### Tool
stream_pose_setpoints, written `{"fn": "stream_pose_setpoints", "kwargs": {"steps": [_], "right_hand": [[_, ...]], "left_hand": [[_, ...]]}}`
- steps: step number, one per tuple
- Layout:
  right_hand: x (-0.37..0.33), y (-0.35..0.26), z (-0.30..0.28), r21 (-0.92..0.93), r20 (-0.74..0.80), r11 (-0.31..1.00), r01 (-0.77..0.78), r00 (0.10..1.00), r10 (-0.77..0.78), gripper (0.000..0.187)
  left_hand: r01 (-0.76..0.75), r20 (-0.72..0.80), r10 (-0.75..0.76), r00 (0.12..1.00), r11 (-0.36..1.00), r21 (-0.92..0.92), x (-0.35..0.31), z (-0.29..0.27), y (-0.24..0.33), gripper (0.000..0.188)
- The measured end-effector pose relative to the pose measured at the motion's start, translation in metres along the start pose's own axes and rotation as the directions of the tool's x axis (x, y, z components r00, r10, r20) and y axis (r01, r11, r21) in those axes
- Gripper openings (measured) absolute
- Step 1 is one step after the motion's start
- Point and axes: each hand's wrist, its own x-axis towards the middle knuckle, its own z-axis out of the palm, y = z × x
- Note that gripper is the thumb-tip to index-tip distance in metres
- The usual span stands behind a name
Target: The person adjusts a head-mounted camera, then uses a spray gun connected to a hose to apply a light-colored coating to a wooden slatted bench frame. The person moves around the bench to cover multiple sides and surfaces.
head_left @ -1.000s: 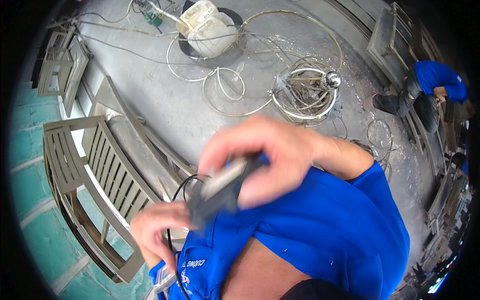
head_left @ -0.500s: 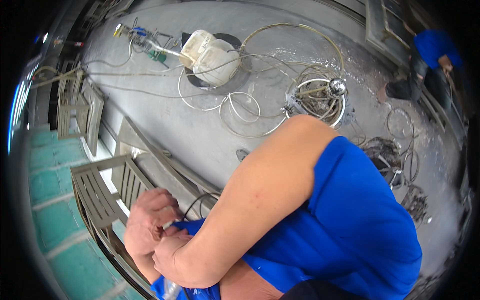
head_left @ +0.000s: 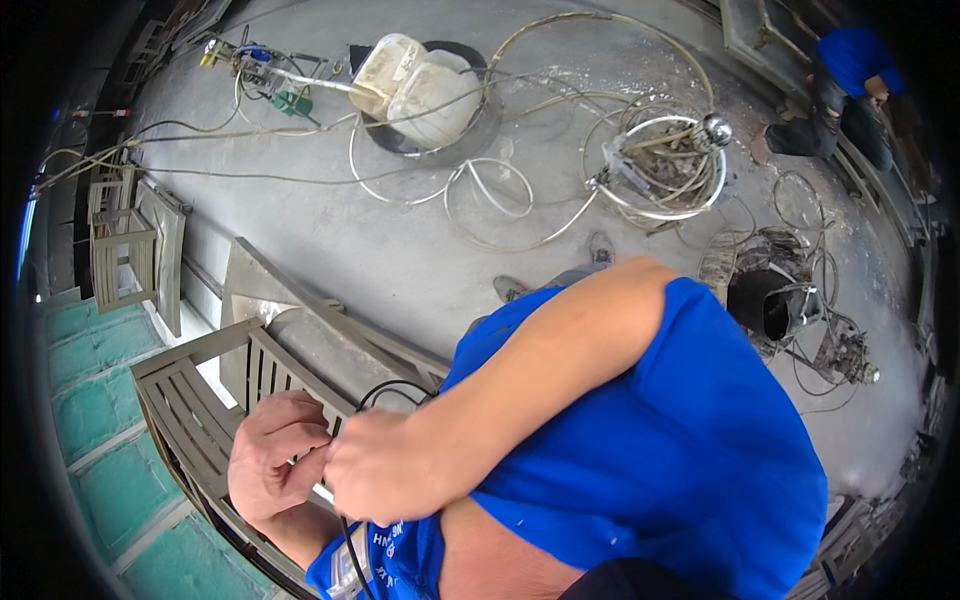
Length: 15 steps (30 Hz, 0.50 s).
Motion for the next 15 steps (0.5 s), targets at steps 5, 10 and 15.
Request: {"fn": "stream_pose_setpoints", "kwargs": {"steps": [5, 10, 15], "right_hand": [[-0.043, 0.029, -0.028, 0.613, -0.493, 0.718, 0.328, 0.869, 0.024, 0.026], [-0.043, 0.007, -0.022, 0.471, -0.857, 0.413, 0.78, 0.515, 0.006, 0.026], [-0.049, -0.004, -0.024, 0.327, -0.92, 0.412, 0.85, 0.386, -0.066, 0.027]], "left_hand": [[-0.176, -0.097, 0.158, 0.983, 0.96, -0.219, -0.038, -0.019, -0.028, 0.046], [-0.075, 0.356, 0.164, 0.92, 0.965, -0.25, -0.018, 0.006, -0.045, 0.06], [-0.032, 0.364, 0.104, 0.925, 0.98, -0.198, 0.002, 0.005, -0.05, 0.041]]}}
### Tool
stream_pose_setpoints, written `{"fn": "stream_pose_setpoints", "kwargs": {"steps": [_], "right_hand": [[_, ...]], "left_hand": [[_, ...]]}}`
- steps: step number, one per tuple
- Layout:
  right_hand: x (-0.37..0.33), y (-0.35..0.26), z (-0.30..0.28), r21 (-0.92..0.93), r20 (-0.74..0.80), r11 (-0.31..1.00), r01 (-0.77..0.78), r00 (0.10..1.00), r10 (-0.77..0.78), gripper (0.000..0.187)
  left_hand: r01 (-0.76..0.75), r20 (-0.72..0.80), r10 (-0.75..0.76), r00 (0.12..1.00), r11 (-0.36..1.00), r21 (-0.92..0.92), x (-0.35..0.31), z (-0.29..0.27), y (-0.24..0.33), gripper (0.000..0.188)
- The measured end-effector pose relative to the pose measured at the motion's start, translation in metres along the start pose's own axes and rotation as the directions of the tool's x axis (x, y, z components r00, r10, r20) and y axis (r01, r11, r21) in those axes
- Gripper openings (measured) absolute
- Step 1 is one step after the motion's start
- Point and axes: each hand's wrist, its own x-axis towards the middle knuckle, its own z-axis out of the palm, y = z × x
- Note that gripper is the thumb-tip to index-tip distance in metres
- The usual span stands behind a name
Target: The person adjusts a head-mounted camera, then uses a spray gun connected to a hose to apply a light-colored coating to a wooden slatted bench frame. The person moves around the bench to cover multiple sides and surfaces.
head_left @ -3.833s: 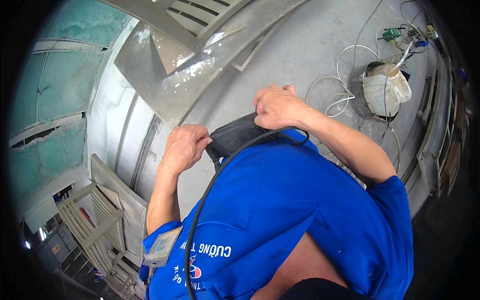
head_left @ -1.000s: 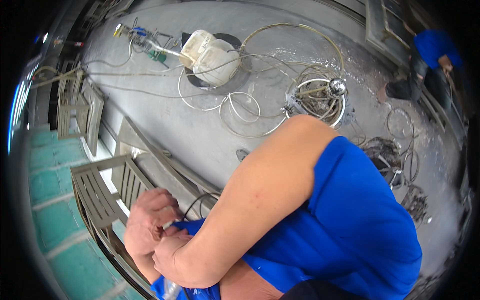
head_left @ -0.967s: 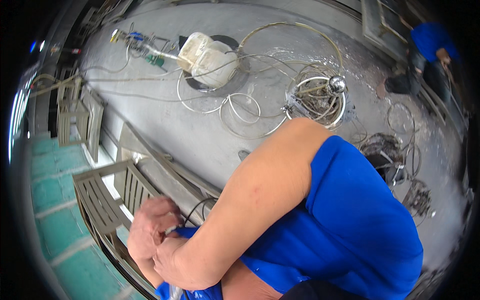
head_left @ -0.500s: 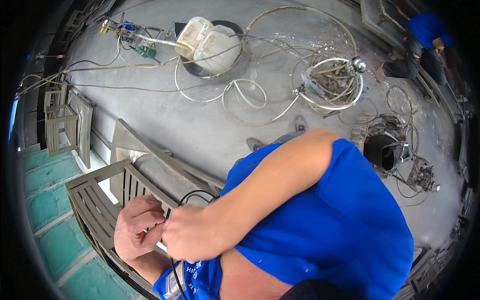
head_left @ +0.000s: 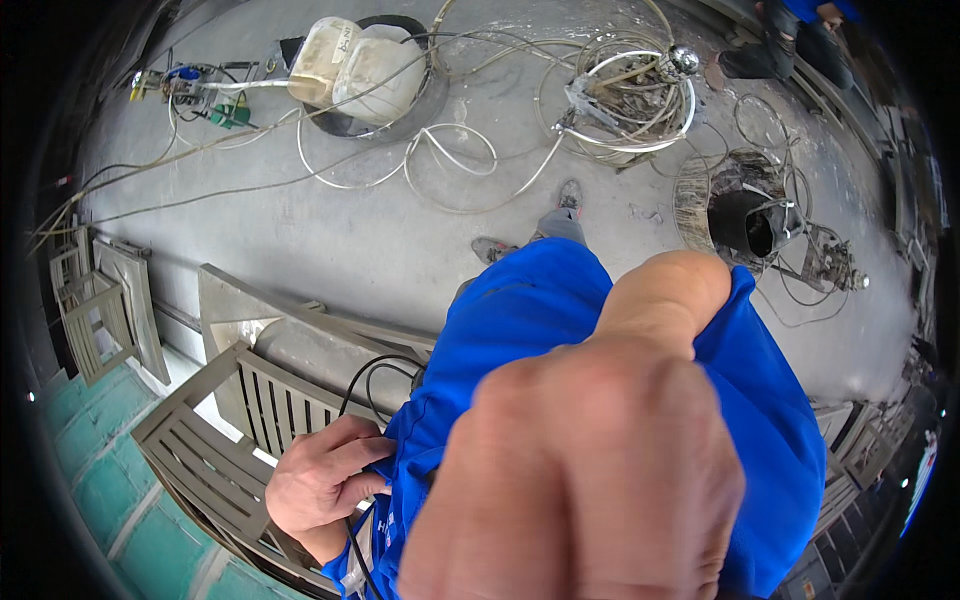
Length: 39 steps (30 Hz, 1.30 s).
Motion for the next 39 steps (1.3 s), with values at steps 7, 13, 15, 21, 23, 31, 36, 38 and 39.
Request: {"fn": "stream_pose_setpoints", "kwargs": {"steps": [7, 13, 15, 21, 23, 31, 36, 38, 39], "right_hand": [[-0.001, -0.02, -0.016, -0.073, -0.061, 0.986, 0.151, 0.986, -0.155, 0.03], [0.018, -0.048, -0.012, 0.026, -0.088, 0.901, 0.434, 0.899, -0.43, 0.035], [0.009, -0.071, -0.025, -0.066, -0.043, 0.93, 0.363, 0.93, -0.366, 0.034], [-0.135, -0.194, -0.156, -0.399, -0.768, 0.663, -0.633, 0.626, 0.136, 0.03], [-0.206, -0.211, -0.196, -0.276, -0.936, 0.66, -0.698, 0.35, -0.021, 0.032], [-0.428, -0.294, -0.187, 0.198, -0.864, 0.543, -0.816, -0.407, -0.296, 0.026], [-0.458, -0.336, -0.21, 0.367, -0.832, 0.37, -0.853, -0.479, -0.279, 0.028], [-0.456, -0.345, -0.241, 0.371, -0.897, 0.256, -0.893, -0.416, -0.148, 0.027], [-0.452, -0.34, -0.261, 0.351, -0.916, 0.232, -0.907, -0.384, -0.117, 0.027]], "left_hand": [[-0.261, 0.059, 0.267, 0.962, 0.96, -0.098, 0.039, -0.036, -0.002, 0.041], [-0.358, 0.197, 0.357, 0.913, 0.933, -0.029, 0.099, -0.06, 0.021, 0.032], [-0.42, 0.18, 0.454, 0.872, 0.885, -0.201, 0.121, -0.069, 0.022, 0.027], [-0.556, -0.341, 0.446, 0.827, 0.74, -0.38, 0.198, -0.087, -0.017, 0.034], [-0.445, -0.431, 0.269, 0.861, 0.809, -0.383, 0.241, -0.083, -0.047, 0.029], [0.073, -0.285, -0.377, 0.881, 0.704, -0.706, 0.413, 0.015, -0.149, 0.028], [0.062, -0.199, -0.134, 0.971, 0.941, -0.332, 0.462, 0.081, -0.13, 0.028], [-0.038, -0.158, -0.008, 0.987, 0.959, -0.282, 0.465, 0.09, -0.125, 0.027], [-0.088, -0.177, 0.032, 0.984, 0.944, -0.317, 0.463, 0.09, -0.124, 0.026]]}}
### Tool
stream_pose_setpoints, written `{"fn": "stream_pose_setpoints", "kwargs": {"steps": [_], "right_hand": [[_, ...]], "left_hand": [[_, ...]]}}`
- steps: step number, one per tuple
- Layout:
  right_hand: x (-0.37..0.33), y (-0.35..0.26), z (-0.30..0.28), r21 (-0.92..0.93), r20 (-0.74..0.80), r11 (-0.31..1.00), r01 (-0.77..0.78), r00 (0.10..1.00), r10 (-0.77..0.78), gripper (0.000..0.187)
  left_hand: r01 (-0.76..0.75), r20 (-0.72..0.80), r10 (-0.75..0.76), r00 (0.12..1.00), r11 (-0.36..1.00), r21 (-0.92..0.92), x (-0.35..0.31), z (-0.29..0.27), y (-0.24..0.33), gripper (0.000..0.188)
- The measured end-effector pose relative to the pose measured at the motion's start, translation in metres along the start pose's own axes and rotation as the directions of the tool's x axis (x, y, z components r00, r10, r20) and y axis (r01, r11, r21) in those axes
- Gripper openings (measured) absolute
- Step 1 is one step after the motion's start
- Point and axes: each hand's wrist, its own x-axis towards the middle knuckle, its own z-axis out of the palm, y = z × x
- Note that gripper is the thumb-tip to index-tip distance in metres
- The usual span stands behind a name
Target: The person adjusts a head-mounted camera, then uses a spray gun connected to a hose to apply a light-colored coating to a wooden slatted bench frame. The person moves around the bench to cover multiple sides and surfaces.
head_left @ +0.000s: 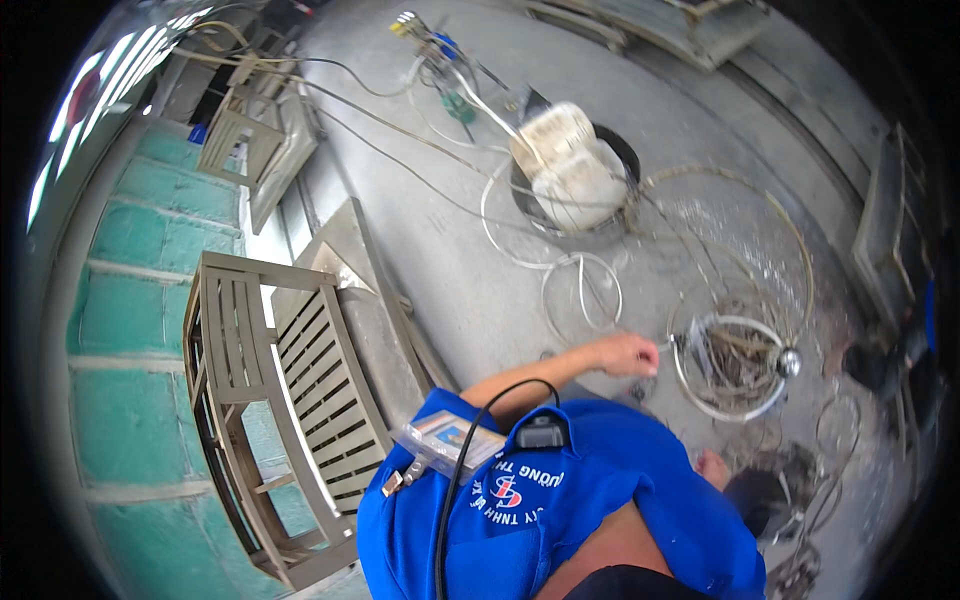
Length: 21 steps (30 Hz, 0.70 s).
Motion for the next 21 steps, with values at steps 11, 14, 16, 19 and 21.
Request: {"fn": "stream_pose_setpoints", "kwargs": {"steps": [11, 14, 16, 19, 21], "right_hand": [[0.046, -0.095, 0.213, -0.094, 0.105, 0.983, 0.155, 0.984, -0.145, 0.022], [0.027, -0.082, 0.279, -0.196, 0.154, 0.941, 0.277, 0.956, -0.249, 0.023], [0.012, -0.077, 0.307, -0.487, 0.305, 0.63, 0.605, 0.793, -0.527, 0.026], [-0.012, -0.07, 0.306, -0.457, 0.23, 0.723, 0.518, 0.854, -0.467, 0.028], [-0.024, -0.065, 0.29, -0.349, 0.038, 0.875, 0.335, 0.938, -0.344, 0.028]], "left_hand": [[-0.017, -0.111, 0.003, 0.994, 0.993, -0.118, -0.106, -0.084, -0.043, 0.025], [-0.039, -0.114, 0.037, 0.993, 0.999, -0.013, -0.139, -0.115, -0.074, 0.023], [-0.066, -0.143, 0.059, 0.988, 0.997, -0.045, -0.149, -0.146, -0.088, 0.022], [0.01, -0.036, -0.008, 0.999, 0.999, 0.042, -0.142, -0.178, -0.089, 0.027], [0.015, -0.013, -0.014, 1.0, 0.995, 0.096, -0.127, -0.189, -0.078, 0.028]]}}
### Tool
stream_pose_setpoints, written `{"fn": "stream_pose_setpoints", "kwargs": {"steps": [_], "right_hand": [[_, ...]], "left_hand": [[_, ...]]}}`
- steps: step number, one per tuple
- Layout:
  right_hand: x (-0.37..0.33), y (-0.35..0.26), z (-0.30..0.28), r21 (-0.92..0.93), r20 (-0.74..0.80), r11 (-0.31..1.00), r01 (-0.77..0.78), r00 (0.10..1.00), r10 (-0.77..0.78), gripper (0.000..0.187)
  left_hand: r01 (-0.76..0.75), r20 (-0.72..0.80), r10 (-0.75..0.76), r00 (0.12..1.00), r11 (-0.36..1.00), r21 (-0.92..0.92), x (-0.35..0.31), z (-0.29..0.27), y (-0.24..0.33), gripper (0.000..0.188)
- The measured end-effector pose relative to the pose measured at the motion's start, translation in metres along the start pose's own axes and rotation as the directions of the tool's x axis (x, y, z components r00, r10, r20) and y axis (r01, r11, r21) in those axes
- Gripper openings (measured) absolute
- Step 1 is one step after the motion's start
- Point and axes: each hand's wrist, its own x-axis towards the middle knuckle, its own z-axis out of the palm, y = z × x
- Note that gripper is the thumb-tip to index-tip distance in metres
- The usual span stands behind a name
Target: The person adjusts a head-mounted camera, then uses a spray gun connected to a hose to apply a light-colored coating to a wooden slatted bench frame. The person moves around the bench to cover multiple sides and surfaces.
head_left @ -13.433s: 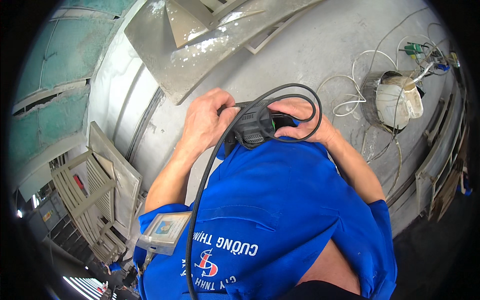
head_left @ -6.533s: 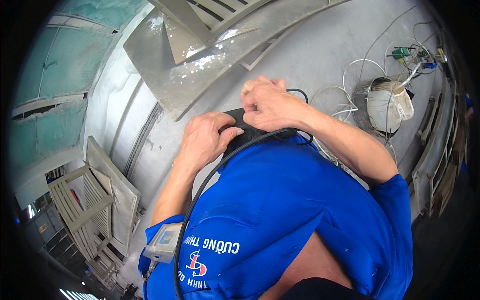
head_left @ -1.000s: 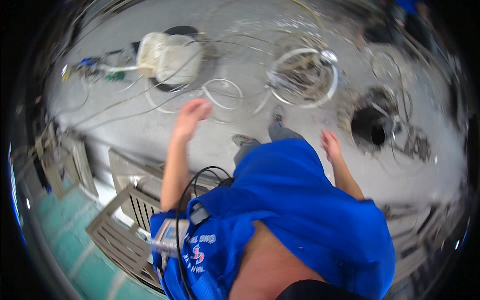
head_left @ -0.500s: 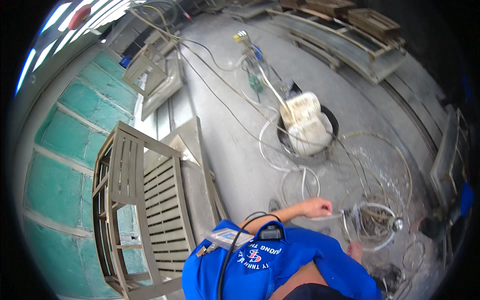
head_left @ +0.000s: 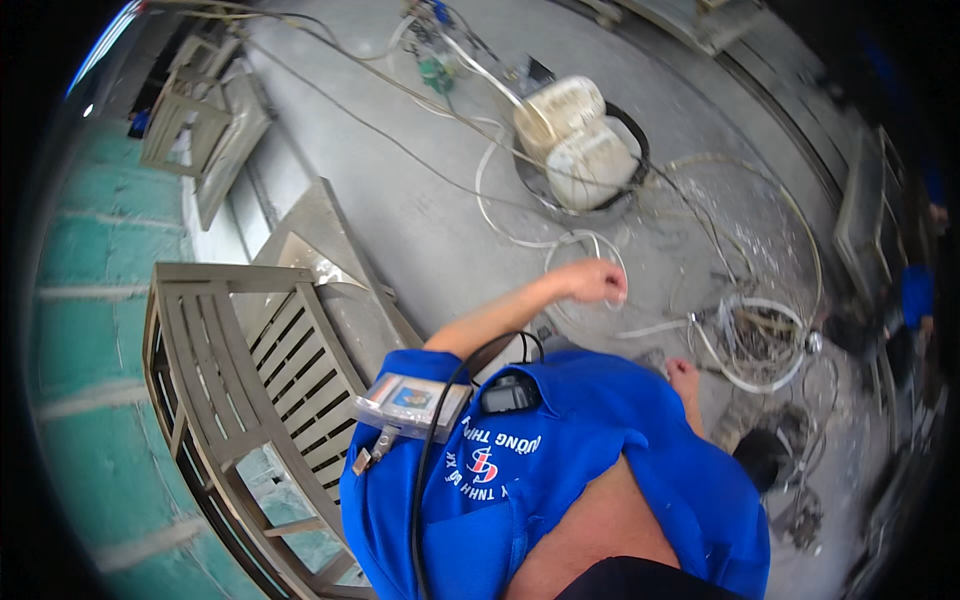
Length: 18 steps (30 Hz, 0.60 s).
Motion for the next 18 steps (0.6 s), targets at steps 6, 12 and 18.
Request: {"fn": "stream_pose_setpoints", "kwargs": {"steps": [6, 12, 18], "right_hand": [[-0.042, 0.059, -0.045, 0.413, -0.211, 0.852, -0.323, 0.875, 0.435, 0.039], [-0.044, 0.127, -0.074, 0.778, -0.145, 0.586, -0.225, 0.844, 0.516, 0.061], [-0.048, 0.112, -0.162, 0.84, -0.169, 0.532, -0.106, 0.88, 0.443, 0.075]], "left_hand": [[-0.002, 0.052, 0.006, 0.999, 0.996, -0.089, 0.077, 0.002, 0.03, 0.024], [0.303, -0.044, -0.383, 0.923, 0.791, -0.531, 0.187, 0.079, 0.005, 0.036], [0.504, -0.044, -0.631, 0.774, 0.658, -0.56, 0.257, 0.19, -0.043, 0.03]]}}
